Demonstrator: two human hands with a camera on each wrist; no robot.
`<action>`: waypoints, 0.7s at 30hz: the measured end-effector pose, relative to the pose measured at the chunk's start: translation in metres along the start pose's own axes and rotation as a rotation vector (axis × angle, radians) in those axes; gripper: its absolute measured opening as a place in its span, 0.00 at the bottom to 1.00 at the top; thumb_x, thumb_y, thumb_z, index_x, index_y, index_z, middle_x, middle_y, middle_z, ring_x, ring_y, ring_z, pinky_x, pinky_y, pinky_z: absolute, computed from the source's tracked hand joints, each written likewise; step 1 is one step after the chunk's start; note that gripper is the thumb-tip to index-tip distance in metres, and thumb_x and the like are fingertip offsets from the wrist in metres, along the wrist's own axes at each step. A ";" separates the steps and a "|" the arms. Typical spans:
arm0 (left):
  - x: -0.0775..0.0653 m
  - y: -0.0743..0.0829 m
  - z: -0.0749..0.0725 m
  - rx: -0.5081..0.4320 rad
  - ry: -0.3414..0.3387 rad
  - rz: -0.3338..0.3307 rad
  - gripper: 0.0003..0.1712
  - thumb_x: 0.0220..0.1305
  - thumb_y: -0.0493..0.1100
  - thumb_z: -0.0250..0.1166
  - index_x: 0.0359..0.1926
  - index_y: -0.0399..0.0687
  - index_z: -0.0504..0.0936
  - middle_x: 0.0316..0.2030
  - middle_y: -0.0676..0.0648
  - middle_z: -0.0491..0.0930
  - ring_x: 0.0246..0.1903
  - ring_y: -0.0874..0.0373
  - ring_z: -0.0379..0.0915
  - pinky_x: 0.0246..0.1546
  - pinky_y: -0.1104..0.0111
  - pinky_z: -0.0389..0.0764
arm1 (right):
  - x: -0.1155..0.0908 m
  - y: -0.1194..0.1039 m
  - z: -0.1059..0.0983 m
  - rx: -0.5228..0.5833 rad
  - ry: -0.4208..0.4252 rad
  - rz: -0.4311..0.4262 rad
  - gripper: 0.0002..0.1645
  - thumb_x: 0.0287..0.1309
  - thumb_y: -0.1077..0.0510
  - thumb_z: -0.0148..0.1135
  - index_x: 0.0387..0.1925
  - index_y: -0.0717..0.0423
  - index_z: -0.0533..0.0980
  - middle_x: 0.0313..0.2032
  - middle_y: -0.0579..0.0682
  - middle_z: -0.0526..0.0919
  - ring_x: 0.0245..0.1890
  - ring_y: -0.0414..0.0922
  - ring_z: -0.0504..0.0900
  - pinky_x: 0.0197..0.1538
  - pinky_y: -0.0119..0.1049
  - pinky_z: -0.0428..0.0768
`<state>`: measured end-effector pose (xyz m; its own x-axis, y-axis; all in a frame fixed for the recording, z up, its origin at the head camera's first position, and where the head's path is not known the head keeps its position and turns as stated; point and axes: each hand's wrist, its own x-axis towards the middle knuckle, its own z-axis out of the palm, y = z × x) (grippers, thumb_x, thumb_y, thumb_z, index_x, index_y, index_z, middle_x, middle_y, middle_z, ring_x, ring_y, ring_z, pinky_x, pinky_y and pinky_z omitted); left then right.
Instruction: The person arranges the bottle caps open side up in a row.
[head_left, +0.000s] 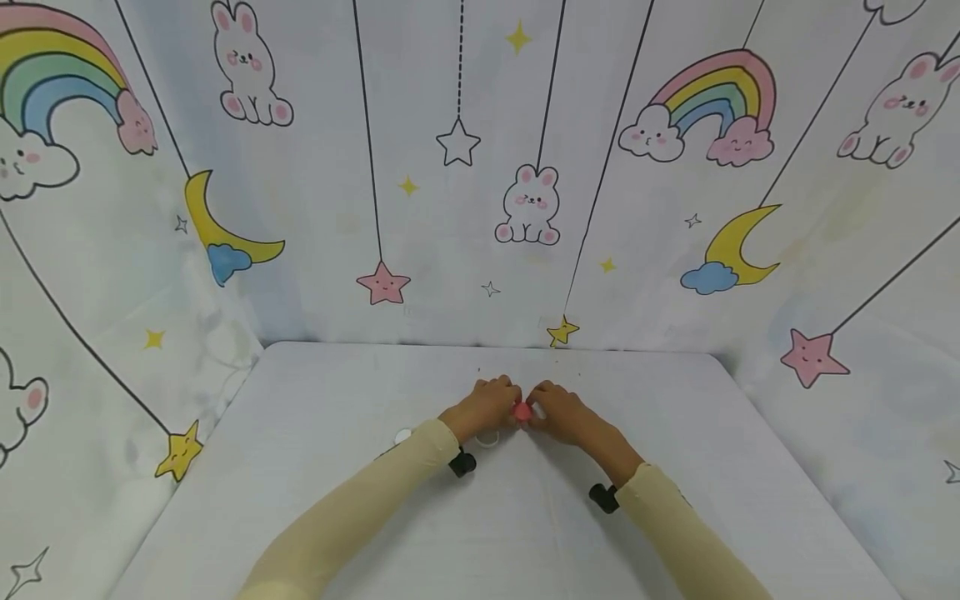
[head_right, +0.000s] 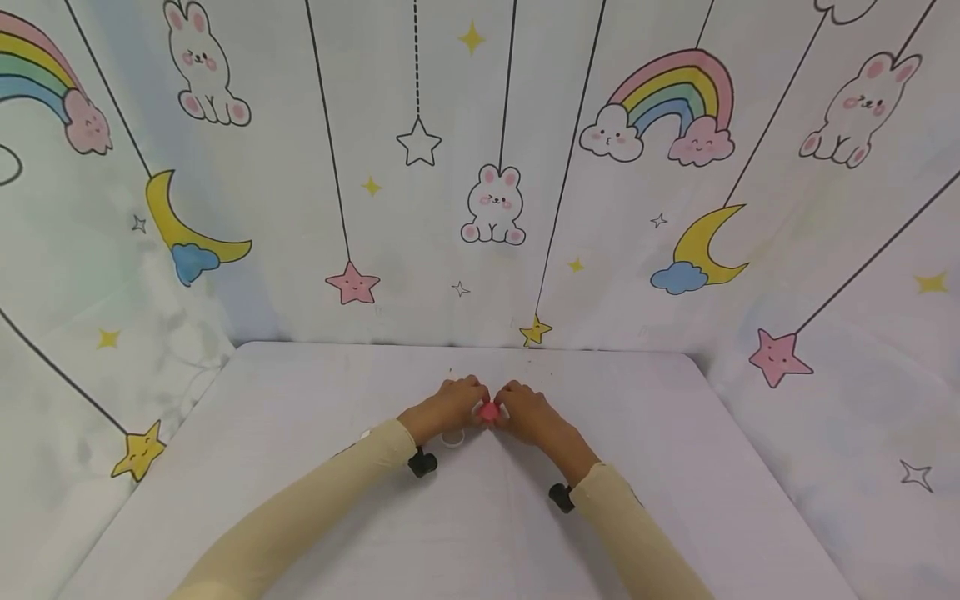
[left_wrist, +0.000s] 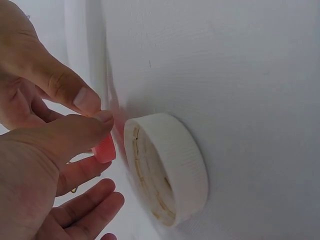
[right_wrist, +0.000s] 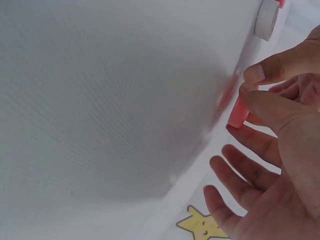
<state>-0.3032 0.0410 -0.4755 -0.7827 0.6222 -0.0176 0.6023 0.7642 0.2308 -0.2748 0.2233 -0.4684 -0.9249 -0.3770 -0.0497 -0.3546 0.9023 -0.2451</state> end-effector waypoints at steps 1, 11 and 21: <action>0.000 0.000 0.000 0.000 0.001 0.000 0.19 0.68 0.52 0.74 0.54 0.48 0.85 0.52 0.47 0.80 0.55 0.54 0.75 0.60 0.53 0.75 | -0.001 0.000 -0.001 0.006 -0.002 0.002 0.17 0.67 0.53 0.73 0.52 0.57 0.83 0.60 0.59 0.81 0.62 0.58 0.79 0.63 0.65 0.77; -0.006 0.000 -0.001 -0.027 -0.007 -0.017 0.20 0.68 0.54 0.73 0.53 0.48 0.86 0.54 0.46 0.80 0.55 0.52 0.77 0.59 0.54 0.75 | -0.009 -0.003 -0.008 0.043 -0.009 0.017 0.12 0.67 0.52 0.72 0.45 0.56 0.85 0.65 0.60 0.78 0.66 0.59 0.77 0.66 0.67 0.74; -0.013 0.003 0.002 -0.060 0.036 -0.001 0.26 0.66 0.64 0.73 0.48 0.49 0.84 0.50 0.49 0.80 0.49 0.56 0.77 0.57 0.54 0.73 | -0.015 -0.007 -0.013 0.163 0.018 0.017 0.20 0.72 0.47 0.65 0.37 0.61 0.86 0.66 0.64 0.76 0.58 0.60 0.82 0.59 0.64 0.79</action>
<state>-0.2914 0.0353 -0.4761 -0.7890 0.6141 0.0174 0.5920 0.7525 0.2885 -0.2602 0.2256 -0.4535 -0.9334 -0.3567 -0.0385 -0.3131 0.8621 -0.3984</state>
